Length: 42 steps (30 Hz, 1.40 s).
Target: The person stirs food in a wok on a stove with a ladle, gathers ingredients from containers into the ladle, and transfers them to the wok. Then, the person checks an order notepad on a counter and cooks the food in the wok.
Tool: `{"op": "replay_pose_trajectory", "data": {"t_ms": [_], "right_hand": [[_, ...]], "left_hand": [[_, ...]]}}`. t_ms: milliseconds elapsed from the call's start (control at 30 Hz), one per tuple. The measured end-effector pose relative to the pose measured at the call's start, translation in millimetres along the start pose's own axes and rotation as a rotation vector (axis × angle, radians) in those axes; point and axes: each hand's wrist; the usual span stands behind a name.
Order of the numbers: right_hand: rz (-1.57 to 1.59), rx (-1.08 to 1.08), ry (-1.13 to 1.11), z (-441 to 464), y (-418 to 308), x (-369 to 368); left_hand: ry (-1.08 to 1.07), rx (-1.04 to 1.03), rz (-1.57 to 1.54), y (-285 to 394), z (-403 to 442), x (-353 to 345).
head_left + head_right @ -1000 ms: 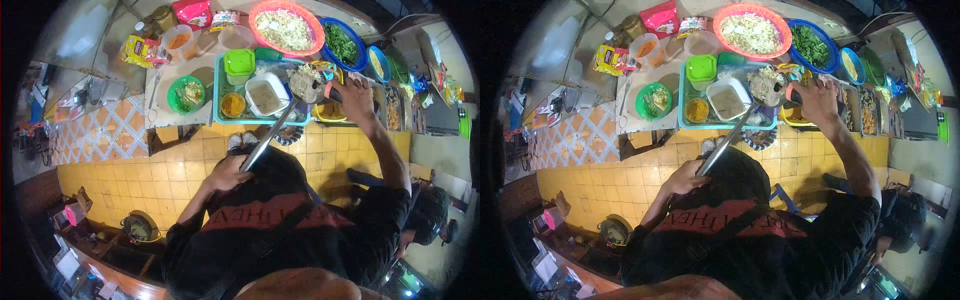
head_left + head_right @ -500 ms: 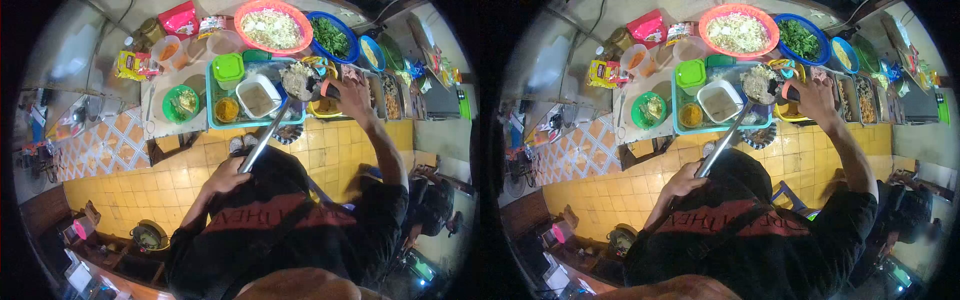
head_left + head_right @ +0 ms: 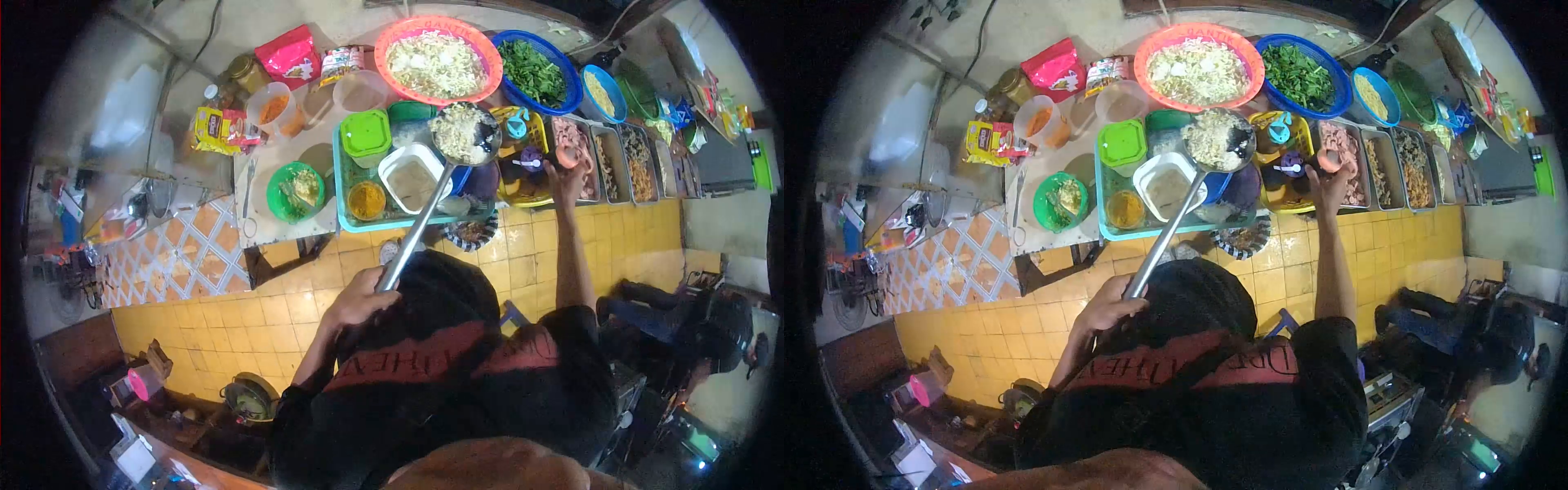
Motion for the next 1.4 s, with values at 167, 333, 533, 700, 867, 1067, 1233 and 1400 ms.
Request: {"op": "replay_pose_trajectory", "data": {"t_ms": [167,333,533,700,867,1067,1233,1400], "right_hand": [[-0.009,-0.171,0.089,-47,-14,2],[0.183,-0.371,0.057,-80,-44,-2],[0.064,-0.156,0.154,-60,-90,-38],[0.049,-0.586,-0.005,-49,-91,-67],[0.312,-0.297,0.084,-38,-68,-79],[0.544,0.076,0.019,18,-93,-28],[0.327,0.504,-0.067,70,-150,24],[-0.064,0.825,-0.178,78,-200,38]], "left_hand": [[0.016,0.138,-0.052,17,-3,0],[0.056,0.171,-0.008,28,-5,-1],[0.057,0.117,-0.009,33,-4,-2],[0.043,0.078,0.017,34,-5,2],[0.055,0.021,0.054,12,-5,5],[0.071,0.024,-0.044,14,-11,4],[0.086,0.048,-0.021,17,-14,6],[0.072,0.014,0.025,4,-11,6]]}}
Point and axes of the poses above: each hand's wrist, its own z-axis towards the middle knuckle, its own x-axis out of the back of the hand, y = z × x, and after that the axes turned 10 degrees about y, right-handed
